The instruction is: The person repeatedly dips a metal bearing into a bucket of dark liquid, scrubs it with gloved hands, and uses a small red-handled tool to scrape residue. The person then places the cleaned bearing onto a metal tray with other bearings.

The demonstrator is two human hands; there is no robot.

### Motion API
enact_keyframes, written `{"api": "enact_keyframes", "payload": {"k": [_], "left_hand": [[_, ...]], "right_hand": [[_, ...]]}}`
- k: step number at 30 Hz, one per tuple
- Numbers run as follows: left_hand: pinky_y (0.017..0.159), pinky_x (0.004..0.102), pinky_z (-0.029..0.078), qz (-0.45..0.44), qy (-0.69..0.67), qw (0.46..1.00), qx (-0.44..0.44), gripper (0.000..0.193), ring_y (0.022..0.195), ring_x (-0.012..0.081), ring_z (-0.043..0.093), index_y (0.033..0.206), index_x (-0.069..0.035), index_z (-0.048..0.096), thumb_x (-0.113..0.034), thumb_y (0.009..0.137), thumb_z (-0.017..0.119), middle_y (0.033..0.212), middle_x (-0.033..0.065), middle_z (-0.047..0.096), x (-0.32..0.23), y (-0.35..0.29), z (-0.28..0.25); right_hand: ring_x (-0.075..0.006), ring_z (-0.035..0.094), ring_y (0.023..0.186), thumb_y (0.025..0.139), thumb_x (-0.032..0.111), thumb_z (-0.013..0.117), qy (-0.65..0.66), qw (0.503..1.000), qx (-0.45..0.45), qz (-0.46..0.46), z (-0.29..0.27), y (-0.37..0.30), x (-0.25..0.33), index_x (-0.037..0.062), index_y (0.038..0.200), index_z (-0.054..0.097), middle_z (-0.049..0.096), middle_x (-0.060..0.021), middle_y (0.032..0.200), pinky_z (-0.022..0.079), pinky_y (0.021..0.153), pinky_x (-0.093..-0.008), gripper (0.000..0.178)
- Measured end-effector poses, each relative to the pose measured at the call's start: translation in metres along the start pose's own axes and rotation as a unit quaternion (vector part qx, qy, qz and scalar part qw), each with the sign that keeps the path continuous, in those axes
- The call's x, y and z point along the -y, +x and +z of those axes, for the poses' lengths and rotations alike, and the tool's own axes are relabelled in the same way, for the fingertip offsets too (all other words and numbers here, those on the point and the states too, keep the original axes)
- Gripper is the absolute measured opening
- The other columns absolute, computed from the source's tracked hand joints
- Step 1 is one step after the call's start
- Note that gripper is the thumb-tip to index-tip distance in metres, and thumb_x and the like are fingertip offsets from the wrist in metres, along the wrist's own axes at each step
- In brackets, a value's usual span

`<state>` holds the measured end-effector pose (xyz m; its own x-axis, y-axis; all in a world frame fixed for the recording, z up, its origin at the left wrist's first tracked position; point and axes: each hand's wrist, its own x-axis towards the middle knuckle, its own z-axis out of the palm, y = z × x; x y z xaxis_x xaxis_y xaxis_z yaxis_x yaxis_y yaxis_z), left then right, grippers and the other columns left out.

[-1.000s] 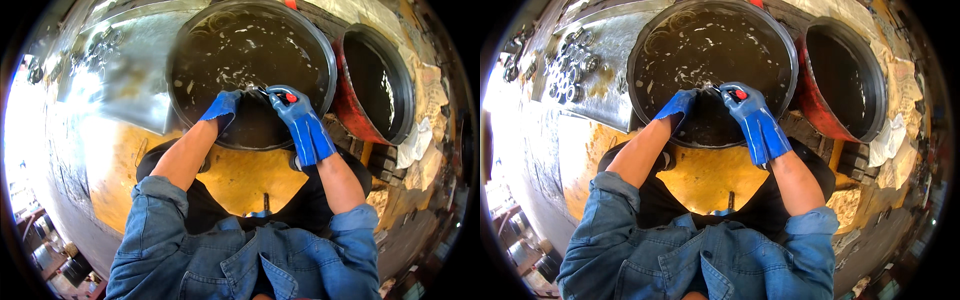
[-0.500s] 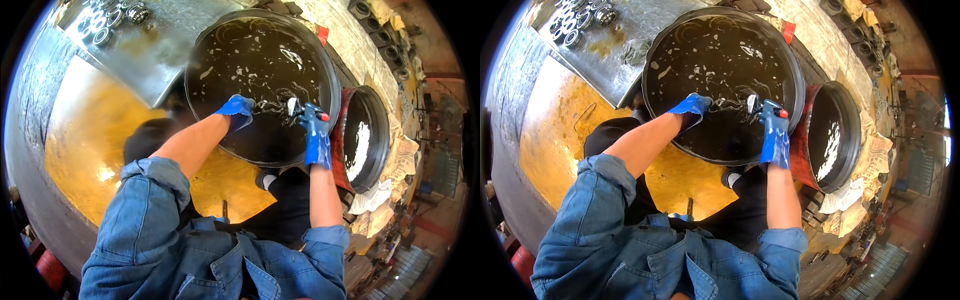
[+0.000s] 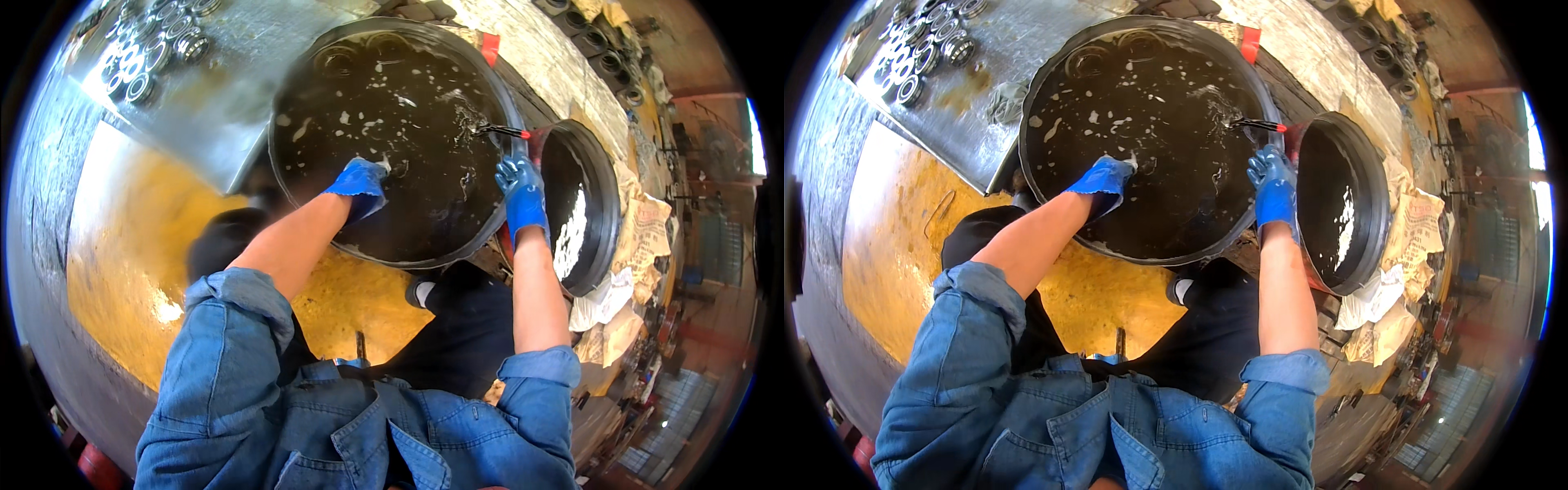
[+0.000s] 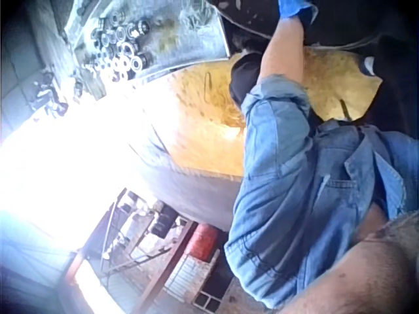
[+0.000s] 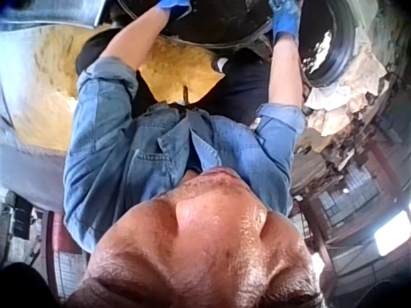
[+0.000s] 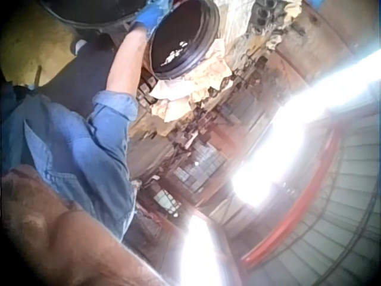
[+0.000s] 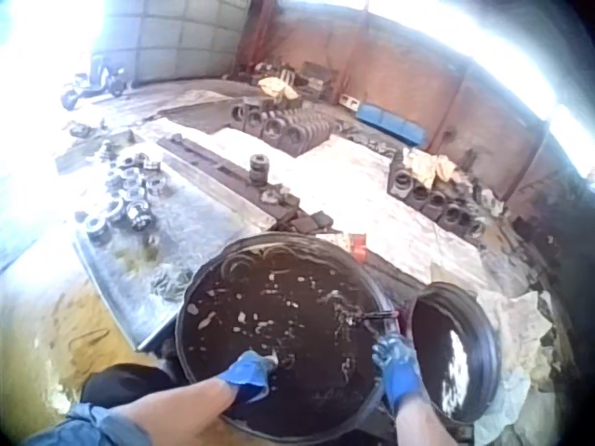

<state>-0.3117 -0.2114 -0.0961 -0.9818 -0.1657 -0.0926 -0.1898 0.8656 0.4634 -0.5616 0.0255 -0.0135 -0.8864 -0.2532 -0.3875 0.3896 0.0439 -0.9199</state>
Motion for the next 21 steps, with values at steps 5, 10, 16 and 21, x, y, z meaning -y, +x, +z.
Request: {"api": "enact_keyframes", "payload": {"k": [5, 10, 16, 21], "left_hand": [[0.078, 0.0424, 0.058, -0.098, -0.028, 0.994, 0.046, 0.022, 0.091, 0.0375, 0.072, 0.107, -0.009, 0.071, -0.019, 0.091, 0.059, 0.098, 0.0200, 0.072, 0.010, 0.014, 0.002], [0.081, 0.0393, 0.058, -0.252, -0.126, 0.958, 0.050, 0.029, 0.093, 0.0347, 0.074, 0.107, -0.013, 0.074, -0.034, 0.089, 0.070, 0.103, 0.0152, 0.075, 0.006, 0.016, -0.017], [0.084, 0.0423, 0.055, -0.349, -0.168, 0.922, -0.019, 0.044, 0.100, 0.0368, 0.072, 0.115, -0.002, 0.071, -0.034, 0.085, 0.074, 0.106, 0.0240, 0.073, -0.067, -0.002, -0.062], [0.089, 0.0452, 0.055, -0.262, -0.154, 0.952, -0.027, 0.051, 0.105, 0.0408, 0.069, 0.119, 0.001, 0.066, -0.036, 0.084, 0.073, 0.111, 0.0249, 0.072, -0.040, -0.012, -0.037]], "right_hand": [[-0.0219, 0.070, 0.084, 0.095, 0.018, 0.065, -0.003, 1.000, 0.015, -0.005, 0.011, -0.054, 0.024, 0.0060, 0.117, 0.064, 0.072, -0.0089, 0.101, 0.056, 0.073, -0.0350, 0.024], [-0.0174, 0.070, 0.085, 0.095, 0.018, 0.065, -0.166, 0.983, 0.075, 0.023, 0.043, -0.084, 0.004, 0.0079, 0.124, 0.066, 0.073, -0.0075, 0.105, 0.057, 0.071, -0.0330, 0.031], [-0.0297, 0.072, 0.090, 0.090, 0.047, 0.068, -0.480, 0.857, 0.174, -0.073, 0.054, -0.066, -0.075, 0.0050, 0.120, 0.071, 0.074, -0.0162, 0.105, 0.057, 0.084, -0.0398, 0.052], [-0.0386, 0.069, 0.105, 0.089, 0.052, 0.065, -0.485, 0.849, 0.179, -0.104, 0.103, -0.085, -0.077, 0.0041, 0.119, 0.070, 0.072, -0.0215, 0.115, 0.052, 0.096, -0.0441, 0.057]]}}
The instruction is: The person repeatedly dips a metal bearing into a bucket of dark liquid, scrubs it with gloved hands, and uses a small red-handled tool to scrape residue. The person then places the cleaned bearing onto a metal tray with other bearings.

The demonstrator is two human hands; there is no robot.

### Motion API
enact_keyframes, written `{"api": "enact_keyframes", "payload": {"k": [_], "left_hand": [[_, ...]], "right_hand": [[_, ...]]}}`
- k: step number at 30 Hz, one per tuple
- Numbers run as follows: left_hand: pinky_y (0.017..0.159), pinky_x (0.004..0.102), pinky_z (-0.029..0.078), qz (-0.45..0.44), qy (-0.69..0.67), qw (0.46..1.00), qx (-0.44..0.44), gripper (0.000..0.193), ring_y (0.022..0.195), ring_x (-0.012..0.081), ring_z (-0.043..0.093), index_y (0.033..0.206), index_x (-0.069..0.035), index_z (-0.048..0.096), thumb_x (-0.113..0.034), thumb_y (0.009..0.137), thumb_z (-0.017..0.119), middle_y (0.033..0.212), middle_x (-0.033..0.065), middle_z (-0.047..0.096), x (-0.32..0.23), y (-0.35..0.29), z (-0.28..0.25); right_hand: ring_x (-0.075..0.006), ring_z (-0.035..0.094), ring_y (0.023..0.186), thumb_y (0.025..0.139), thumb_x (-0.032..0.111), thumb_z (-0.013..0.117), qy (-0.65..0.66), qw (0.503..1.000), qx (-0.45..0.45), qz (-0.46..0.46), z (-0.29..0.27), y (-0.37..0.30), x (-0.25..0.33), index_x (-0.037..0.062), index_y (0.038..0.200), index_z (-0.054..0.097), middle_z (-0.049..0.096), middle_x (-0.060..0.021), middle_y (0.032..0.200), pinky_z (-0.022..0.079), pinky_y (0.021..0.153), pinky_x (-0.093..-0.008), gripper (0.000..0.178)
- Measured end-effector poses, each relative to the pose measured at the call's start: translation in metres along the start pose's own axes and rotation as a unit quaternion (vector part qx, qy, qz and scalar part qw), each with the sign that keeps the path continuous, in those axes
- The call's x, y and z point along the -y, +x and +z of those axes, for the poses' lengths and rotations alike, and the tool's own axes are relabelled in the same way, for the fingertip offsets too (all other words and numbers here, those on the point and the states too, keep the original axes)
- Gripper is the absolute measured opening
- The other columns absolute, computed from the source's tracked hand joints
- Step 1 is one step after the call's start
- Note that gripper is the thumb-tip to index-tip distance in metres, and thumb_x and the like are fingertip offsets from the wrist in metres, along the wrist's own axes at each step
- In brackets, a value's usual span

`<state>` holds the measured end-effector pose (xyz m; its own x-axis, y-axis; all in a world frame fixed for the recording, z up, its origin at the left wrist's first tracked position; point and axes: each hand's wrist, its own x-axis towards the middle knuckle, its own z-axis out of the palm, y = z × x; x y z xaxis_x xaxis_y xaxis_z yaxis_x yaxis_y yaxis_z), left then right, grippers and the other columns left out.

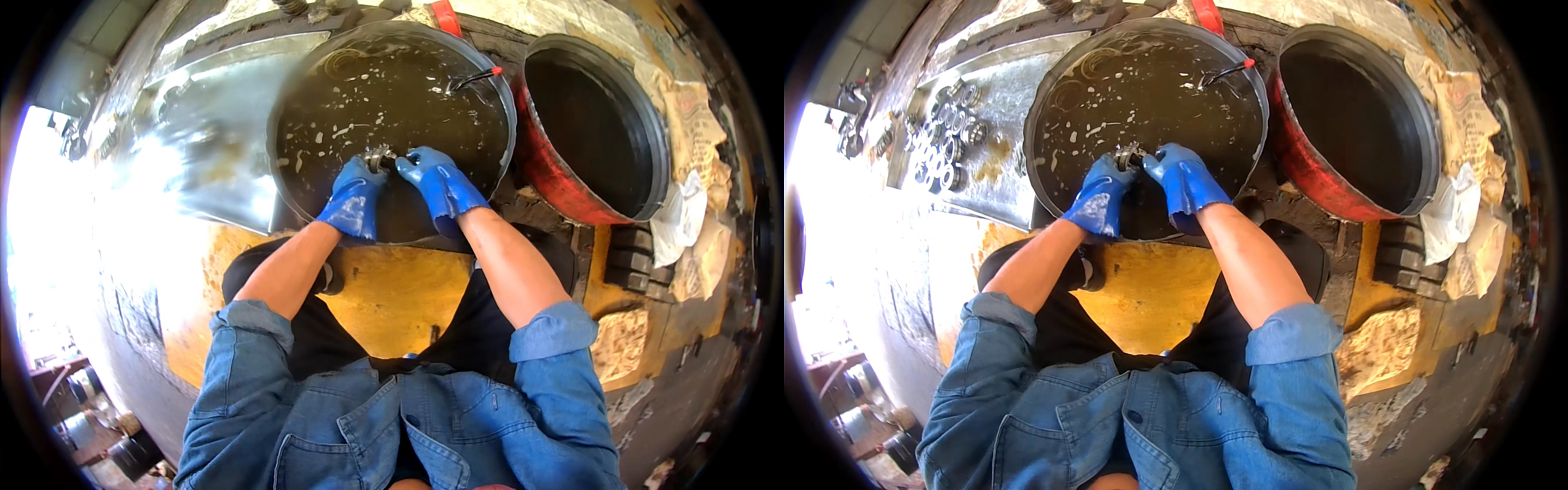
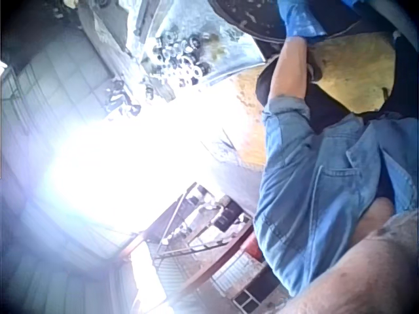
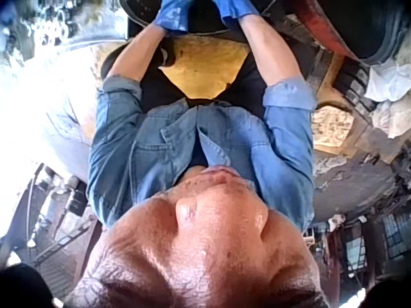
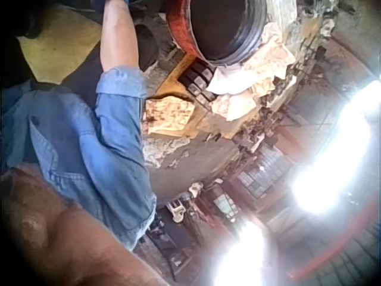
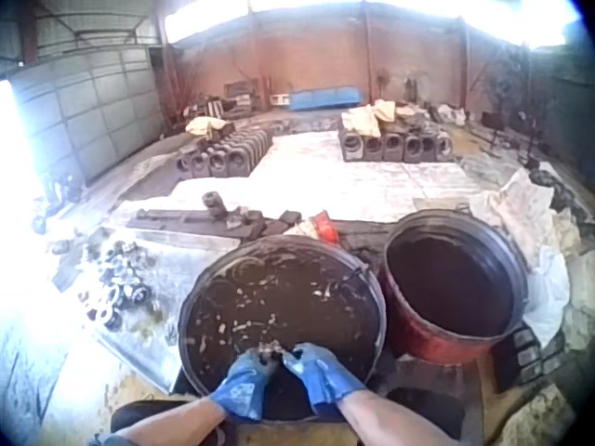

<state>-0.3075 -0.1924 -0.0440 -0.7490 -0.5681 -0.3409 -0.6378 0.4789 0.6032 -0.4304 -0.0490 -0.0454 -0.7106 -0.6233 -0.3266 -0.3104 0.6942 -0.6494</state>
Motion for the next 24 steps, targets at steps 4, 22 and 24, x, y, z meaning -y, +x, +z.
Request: {"api": "enact_keyframes", "payload": {"k": [4, 22, 24], "left_hand": [[0.097, 0.0459, 0.054, -0.035, 0.111, 0.993, -0.025, 0.056, 0.114, 0.0384, 0.066, 0.127, -0.006, 0.063, -0.038, 0.083, 0.073, 0.119, 0.0234, 0.070, -0.009, 0.002, 0.009], [0.098, 0.0459, 0.052, -0.035, 0.161, 0.986, -0.001, 0.065, 0.115, 0.0403, 0.066, 0.136, -0.005, 0.057, -0.043, 0.086, 0.069, 0.119, 0.0273, 0.069, 0.001, -0.007, 0.006], [0.100, 0.0454, 0.051, -0.014, 0.101, 0.995, 0.001, 0.066, 0.116, 0.0419, 0.065, 0.135, 0.000, 0.058, -0.042, 0.086, 0.071, 0.123, 0.0267, 0.068, 0.044, 0.017, 0.002]], "right_hand": [[-0.0392, 0.067, 0.109, 0.090, 0.051, 0.063, -0.025, 0.998, 0.058, -0.017, 0.006, 0.004, 0.011, 0.0092, 0.119, 0.071, 0.071, -0.0204, 0.117, 0.053, 0.096, -0.0456, 0.052], [-0.0356, 0.069, 0.112, 0.089, 0.042, 0.061, -0.162, 0.975, 0.147, 0.036, 0.008, 0.013, 0.021, 0.0122, 0.122, 0.072, 0.071, -0.0153, 0.123, 0.056, 0.094, -0.0457, 0.046], [-0.0348, 0.070, 0.111, 0.085, 0.027, 0.068, -0.127, 0.977, 0.170, 0.022, 0.012, 0.012, 0.032, 0.0124, 0.118, 0.074, 0.072, -0.0145, 0.121, 0.057, 0.091, -0.0443, 0.037]]}}
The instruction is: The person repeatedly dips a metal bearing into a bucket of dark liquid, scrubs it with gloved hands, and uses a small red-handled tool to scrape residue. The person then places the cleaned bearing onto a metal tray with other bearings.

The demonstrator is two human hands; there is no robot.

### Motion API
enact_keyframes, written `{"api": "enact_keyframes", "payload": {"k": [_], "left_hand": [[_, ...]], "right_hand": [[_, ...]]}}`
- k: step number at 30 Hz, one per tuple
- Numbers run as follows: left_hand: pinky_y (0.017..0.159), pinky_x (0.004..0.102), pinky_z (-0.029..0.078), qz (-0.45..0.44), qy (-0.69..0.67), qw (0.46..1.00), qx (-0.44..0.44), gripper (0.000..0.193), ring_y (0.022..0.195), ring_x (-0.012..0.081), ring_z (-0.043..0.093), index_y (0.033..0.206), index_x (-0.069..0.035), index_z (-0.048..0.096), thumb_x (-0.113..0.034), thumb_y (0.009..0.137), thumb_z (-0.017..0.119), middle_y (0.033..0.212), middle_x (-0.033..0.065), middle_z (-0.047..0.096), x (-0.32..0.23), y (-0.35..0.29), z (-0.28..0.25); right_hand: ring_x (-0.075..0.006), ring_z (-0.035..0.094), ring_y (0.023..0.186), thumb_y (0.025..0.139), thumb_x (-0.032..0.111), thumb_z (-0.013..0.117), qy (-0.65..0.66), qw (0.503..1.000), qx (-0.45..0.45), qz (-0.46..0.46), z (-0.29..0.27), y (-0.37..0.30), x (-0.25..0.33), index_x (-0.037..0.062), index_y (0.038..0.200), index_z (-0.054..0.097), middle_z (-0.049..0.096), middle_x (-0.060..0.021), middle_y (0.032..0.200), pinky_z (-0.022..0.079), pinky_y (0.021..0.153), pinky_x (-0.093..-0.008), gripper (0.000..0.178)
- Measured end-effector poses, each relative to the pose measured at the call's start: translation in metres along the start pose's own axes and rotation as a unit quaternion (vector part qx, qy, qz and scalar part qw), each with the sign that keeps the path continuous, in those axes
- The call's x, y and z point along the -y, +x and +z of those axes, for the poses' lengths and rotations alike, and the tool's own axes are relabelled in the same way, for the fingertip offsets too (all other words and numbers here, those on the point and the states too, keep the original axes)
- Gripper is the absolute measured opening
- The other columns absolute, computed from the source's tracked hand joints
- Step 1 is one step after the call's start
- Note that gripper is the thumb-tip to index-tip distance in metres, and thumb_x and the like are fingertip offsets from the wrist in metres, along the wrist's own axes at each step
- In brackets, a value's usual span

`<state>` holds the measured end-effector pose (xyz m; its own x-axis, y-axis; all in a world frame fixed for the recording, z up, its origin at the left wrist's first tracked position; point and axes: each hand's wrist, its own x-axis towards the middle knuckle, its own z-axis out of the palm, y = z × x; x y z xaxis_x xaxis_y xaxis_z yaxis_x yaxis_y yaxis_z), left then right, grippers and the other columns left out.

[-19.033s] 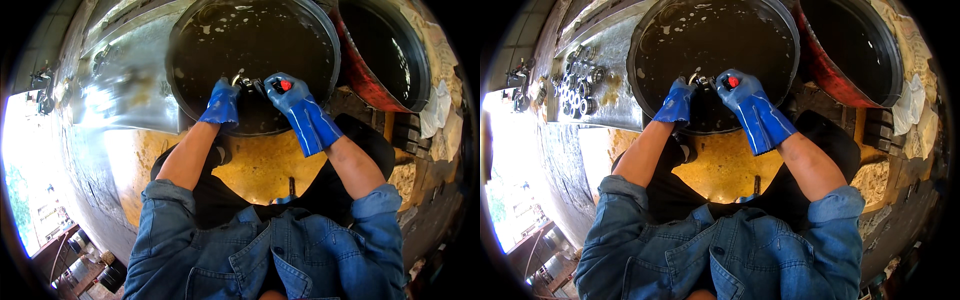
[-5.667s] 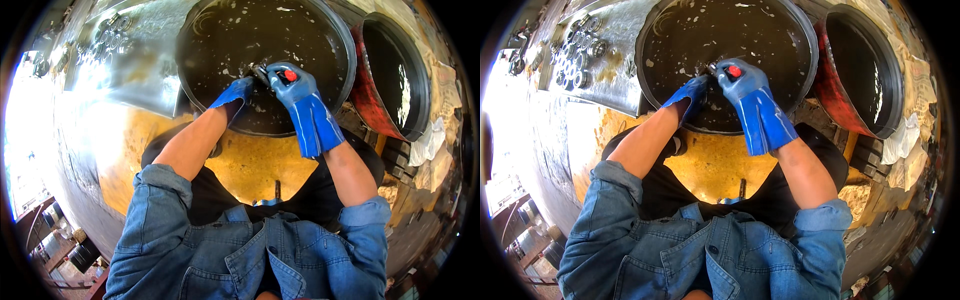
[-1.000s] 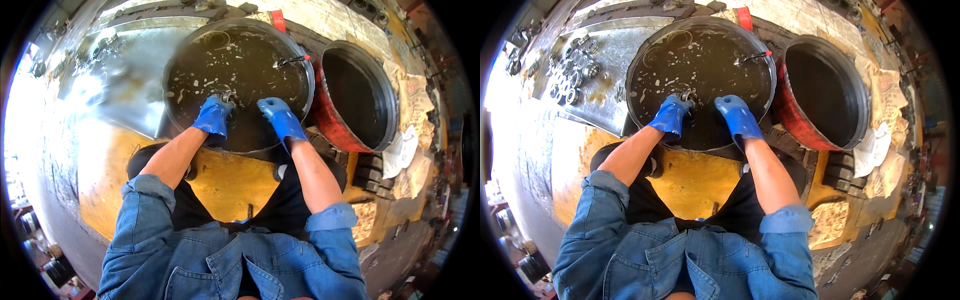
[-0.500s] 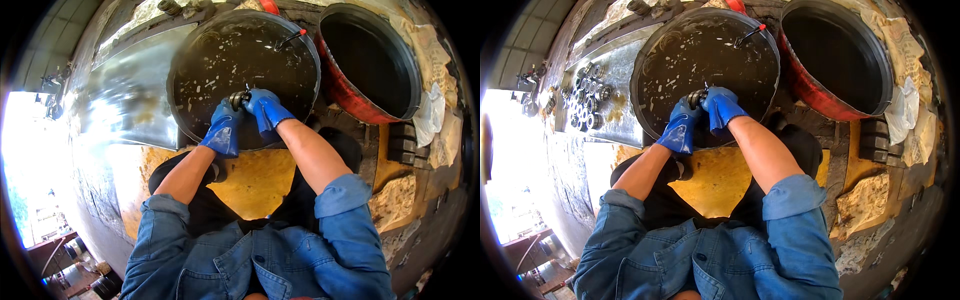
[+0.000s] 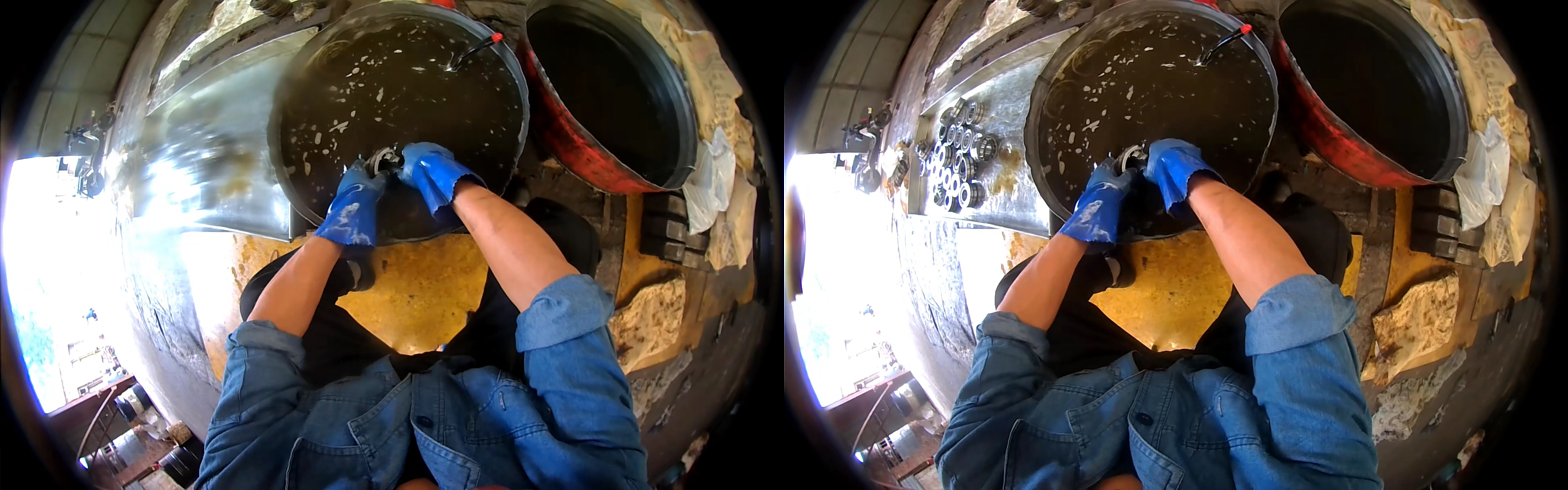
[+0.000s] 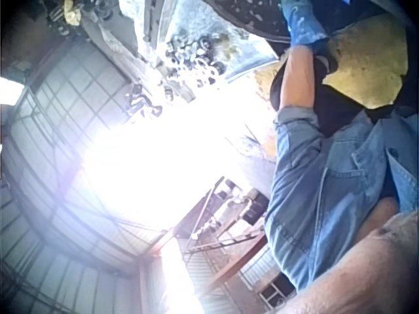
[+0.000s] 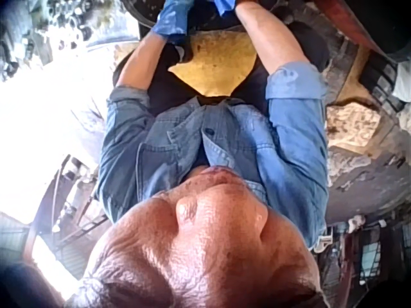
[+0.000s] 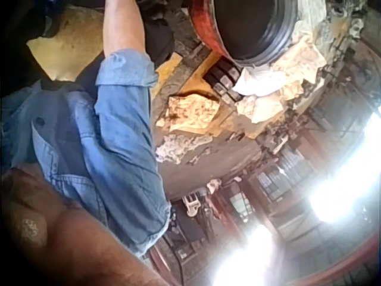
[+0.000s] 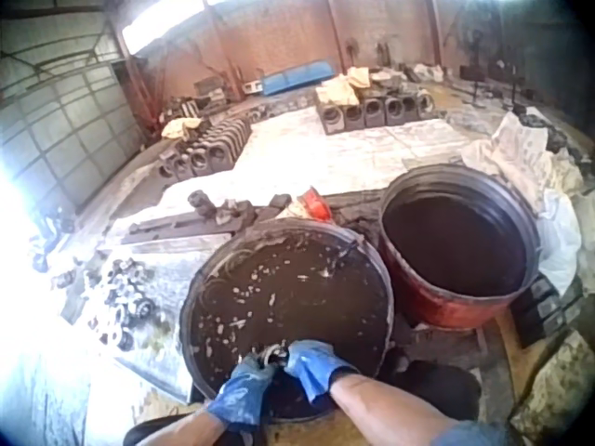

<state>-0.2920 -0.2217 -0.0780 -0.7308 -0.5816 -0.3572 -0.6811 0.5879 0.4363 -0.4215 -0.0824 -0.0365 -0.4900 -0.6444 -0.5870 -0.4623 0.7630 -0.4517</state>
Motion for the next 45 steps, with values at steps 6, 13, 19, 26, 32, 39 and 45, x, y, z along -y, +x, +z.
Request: {"api": "enact_keyframes", "payload": {"k": [6, 13, 19, 26, 32, 39, 45], "left_hand": [[0.086, 0.0422, 0.053, -0.133, -0.048, 0.985, 0.099, 0.058, 0.098, 0.0372, 0.070, 0.126, 0.002, 0.065, -0.042, 0.089, 0.068, 0.109, 0.0240, 0.072, -0.008, -0.001, -0.009], [0.078, 0.0400, 0.053, -0.113, -0.081, 0.983, 0.120, 0.052, 0.087, 0.0331, 0.070, 0.116, 0.004, 0.069, -0.041, 0.091, 0.067, 0.099, 0.0238, 0.073, 0.001, -0.005, -0.010], [0.079, 0.0352, 0.051, 0.127, -0.084, 0.981, 0.120, 0.041, 0.086, 0.0240, 0.067, 0.112, 0.002, 0.072, -0.035, 0.099, 0.059, 0.095, 0.0171, 0.073, 0.000, -0.022, -0.030], [0.088, 0.0352, 0.052, 0.161, -0.146, 0.966, 0.143, 0.032, 0.098, 0.0270, 0.066, 0.123, -0.003, 0.069, -0.020, 0.102, 0.051, 0.111, 0.0164, 0.072, -0.012, -0.022, -0.041], [0.093, 0.0434, 0.053, 0.146, -0.146, 0.971, 0.117, 0.033, 0.112, 0.0410, 0.066, 0.129, -0.006, 0.064, -0.009, 0.099, 0.049, 0.120, 0.0259, 0.068, -0.030, -0.033, -0.049], [0.088, 0.0431, 0.055, 0.229, -0.143, 0.952, 0.144, 0.036, 0.102, 0.0429, 0.068, 0.130, -0.009, 0.064, -0.011, 0.096, 0.055, 0.109, 0.0284, 0.070, -0.011, -0.013, -0.033], [0.093, 0.0375, 0.053, -0.002, -0.387, 0.899, 0.207, 0.033, 0.111, 0.0346, 0.068, 0.127, -0.002, 0.066, -0.013, 0.098, 0.055, 0.123, 0.0248, 0.067, -0.026, -0.029, -0.049]], "right_hand": [[-0.0384, 0.070, 0.108, 0.084, 0.028, 0.068, 0.020, 1.000, 0.001, -0.005, 0.015, 0.003, -0.003, 0.0091, 0.113, 0.075, 0.072, -0.0187, 0.116, 0.056, 0.090, -0.0453, 0.035], [-0.0368, 0.070, 0.107, 0.083, 0.028, 0.068, 0.032, 0.999, 0.043, -0.003, 0.020, -0.005, -0.011, 0.0077, 0.112, 0.075, 0.072, -0.0203, 0.114, 0.055, 0.090, -0.0441, 0.036], [-0.0330, 0.068, 0.114, 0.088, 0.030, 0.066, -0.058, 0.988, -0.126, -0.064, 0.002, -0.043, 0.025, 0.0119, 0.120, 0.070, 0.072, -0.0137, 0.119, 0.055, 0.095, -0.0452, 0.036], [-0.0329, 0.068, 0.113, 0.092, 0.031, 0.063, -0.034, 0.988, -0.130, -0.076, -0.004, -0.051, 0.034, 0.0154, 0.123, 0.069, 0.070, -0.0137, 0.125, 0.054, 0.095, -0.0440, 0.035], [-0.0348, 0.069, 0.112, 0.084, 0.032, 0.069, 0.113, 0.989, -0.076, -0.060, 0.015, -0.031, 0.017, 0.0101, 0.117, 0.075, 0.072, -0.0171, 0.120, 0.056, 0.093, -0.0463, 0.040], [-0.0353, 0.068, 0.114, 0.082, 0.033, 0.075, 0.130, 0.989, -0.051, -0.053, 0.017, -0.023, 0.004, 0.0106, 0.122, 0.070, 0.071, -0.0172, 0.121, 0.056, 0.094, -0.0442, 0.046], [-0.0343, 0.072, 0.106, 0.075, 0.031, 0.081, 0.102, 0.989, -0.068, -0.082, 0.014, -0.019, 0.011, 0.0149, 0.111, 0.077, 0.074, -0.0139, 0.115, 0.058, 0.089, -0.0414, 0.039]]}}
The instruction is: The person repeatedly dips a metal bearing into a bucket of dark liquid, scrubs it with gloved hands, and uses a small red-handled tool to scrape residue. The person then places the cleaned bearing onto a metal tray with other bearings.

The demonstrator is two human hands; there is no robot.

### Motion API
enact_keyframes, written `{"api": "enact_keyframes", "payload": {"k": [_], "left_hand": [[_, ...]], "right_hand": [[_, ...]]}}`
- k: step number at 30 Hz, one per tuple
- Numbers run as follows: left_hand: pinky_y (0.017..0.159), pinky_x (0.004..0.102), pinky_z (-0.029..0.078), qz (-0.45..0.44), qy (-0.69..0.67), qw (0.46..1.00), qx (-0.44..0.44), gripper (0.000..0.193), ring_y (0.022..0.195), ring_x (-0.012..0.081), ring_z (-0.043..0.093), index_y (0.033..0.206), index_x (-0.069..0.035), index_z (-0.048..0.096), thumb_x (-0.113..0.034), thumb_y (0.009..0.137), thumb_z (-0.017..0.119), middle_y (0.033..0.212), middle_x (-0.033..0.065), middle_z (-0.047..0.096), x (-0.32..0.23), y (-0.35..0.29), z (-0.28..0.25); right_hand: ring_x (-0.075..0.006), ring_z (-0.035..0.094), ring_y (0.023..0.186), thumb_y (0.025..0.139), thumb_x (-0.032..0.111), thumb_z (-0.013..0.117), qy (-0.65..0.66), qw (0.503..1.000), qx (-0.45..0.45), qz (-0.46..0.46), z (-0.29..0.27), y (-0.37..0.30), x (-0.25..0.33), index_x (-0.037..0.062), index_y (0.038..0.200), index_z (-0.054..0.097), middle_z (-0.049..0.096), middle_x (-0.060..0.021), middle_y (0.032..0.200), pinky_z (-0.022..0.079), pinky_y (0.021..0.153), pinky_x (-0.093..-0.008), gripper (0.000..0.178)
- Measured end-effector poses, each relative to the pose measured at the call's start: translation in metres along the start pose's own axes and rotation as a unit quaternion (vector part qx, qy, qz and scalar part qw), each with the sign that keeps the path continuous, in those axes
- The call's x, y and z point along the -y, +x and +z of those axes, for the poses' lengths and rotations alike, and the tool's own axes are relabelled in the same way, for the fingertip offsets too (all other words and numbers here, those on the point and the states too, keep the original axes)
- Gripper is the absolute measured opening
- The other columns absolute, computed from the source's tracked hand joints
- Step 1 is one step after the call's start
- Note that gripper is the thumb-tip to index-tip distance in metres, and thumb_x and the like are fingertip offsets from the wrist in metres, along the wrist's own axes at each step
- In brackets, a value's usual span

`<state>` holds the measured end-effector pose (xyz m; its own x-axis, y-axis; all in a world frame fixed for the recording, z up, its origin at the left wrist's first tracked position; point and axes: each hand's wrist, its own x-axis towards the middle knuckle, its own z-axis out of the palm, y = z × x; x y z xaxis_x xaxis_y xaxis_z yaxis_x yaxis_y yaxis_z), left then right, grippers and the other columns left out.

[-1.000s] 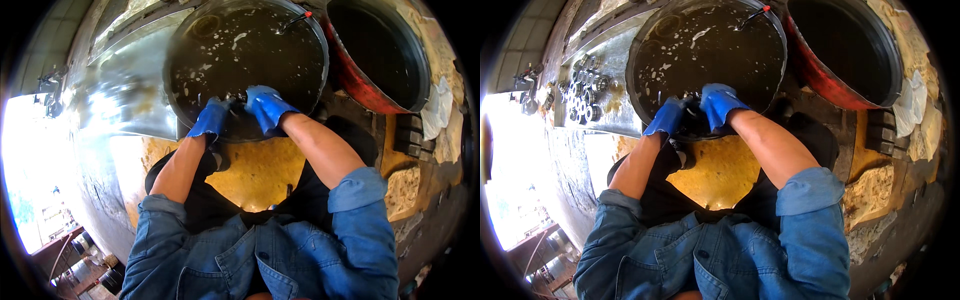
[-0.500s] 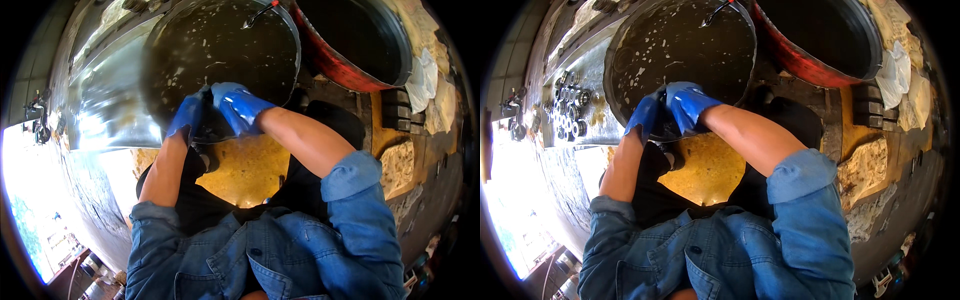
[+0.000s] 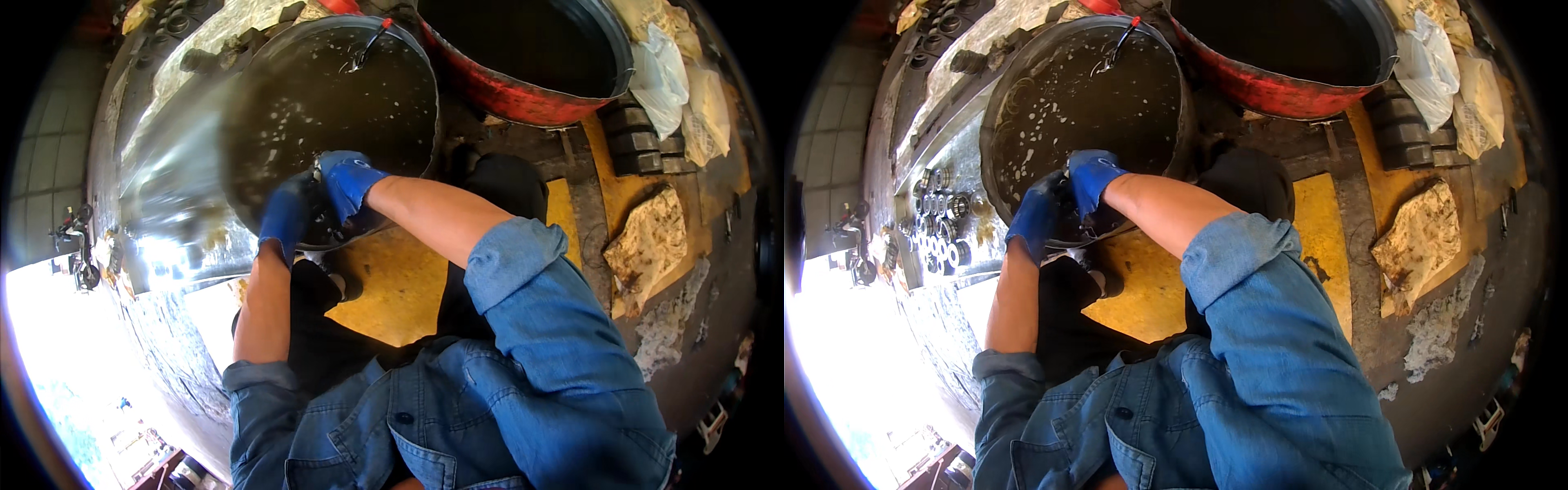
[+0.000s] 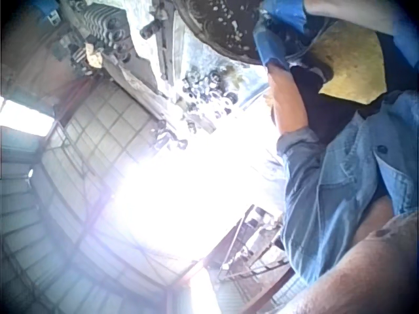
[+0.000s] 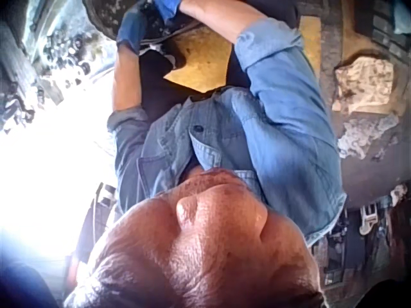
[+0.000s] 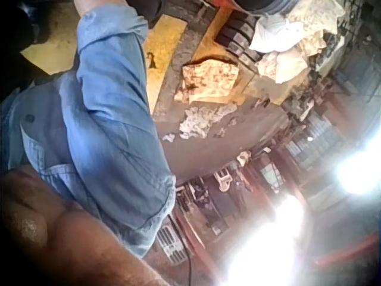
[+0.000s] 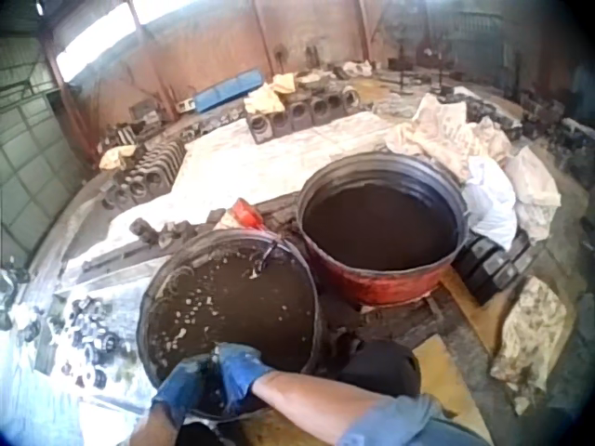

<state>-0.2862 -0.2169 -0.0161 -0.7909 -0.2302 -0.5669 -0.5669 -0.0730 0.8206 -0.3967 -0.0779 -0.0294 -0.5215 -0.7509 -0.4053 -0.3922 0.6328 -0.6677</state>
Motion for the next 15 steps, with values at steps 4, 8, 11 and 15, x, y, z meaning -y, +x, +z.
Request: {"api": "enact_keyframes", "payload": {"k": [4, 8, 11, 15], "left_hand": [[0.087, 0.0347, 0.056, 0.207, 0.172, 0.963, -0.032, 0.033, 0.097, 0.0199, 0.069, 0.126, -0.003, 0.065, -0.012, 0.103, 0.044, 0.110, 0.0083, 0.072, 0.007, -0.025, -0.022], [0.101, 0.0411, 0.051, 0.263, 0.517, 0.813, -0.055, 0.061, 0.119, 0.0333, 0.065, 0.129, 0.005, 0.059, 0.023, 0.072, 0.047, 0.130, 0.0259, 0.064, -0.036, -0.063, -0.004], [0.092, 0.0321, 0.052, -0.005, -0.011, 0.995, -0.097, 0.035, 0.106, 0.0232, 0.066, 0.130, -0.003, 0.063, -0.015, 0.098, 0.053, 0.116, 0.0132, 0.070, -0.045, -0.063, 0.011], [0.088, 0.0316, 0.051, 0.023, -0.110, 0.990, -0.086, 0.037, 0.100, 0.0189, 0.066, 0.127, -0.001, 0.065, -0.026, 0.102, 0.055, 0.112, 0.0092, 0.071, -0.026, -0.067, -0.001]], "right_hand": [[-0.0348, 0.073, 0.099, 0.068, 0.031, 0.083, -0.064, 0.986, -0.059, -0.142, 0.001, -0.005, -0.001, 0.0164, 0.105, 0.079, 0.075, -0.0156, 0.107, 0.059, 0.084, -0.0406, 0.040], [-0.0362, 0.074, 0.096, 0.072, 0.034, 0.079, -0.040, 0.993, -0.015, -0.109, -0.005, 0.007, -0.008, 0.0153, 0.101, 0.079, 0.075, -0.0179, 0.102, 0.059, 0.082, -0.0433, 0.035], [-0.0366, 0.073, 0.101, 0.079, 0.037, 0.073, 0.009, 0.999, -0.041, -0.005, -0.005, 0.023, -0.008, 0.0168, 0.107, 0.078, 0.075, -0.0173, 0.107, 0.057, 0.087, -0.0446, 0.035], [-0.0353, 0.069, 0.112, 0.088, 0.036, 0.064, -0.062, 0.996, -0.056, -0.009, -0.001, 0.015, 0.012, 0.0201, 0.116, 0.075, 0.072, -0.0128, 0.122, 0.056, 0.093, -0.0464, 0.035]]}}
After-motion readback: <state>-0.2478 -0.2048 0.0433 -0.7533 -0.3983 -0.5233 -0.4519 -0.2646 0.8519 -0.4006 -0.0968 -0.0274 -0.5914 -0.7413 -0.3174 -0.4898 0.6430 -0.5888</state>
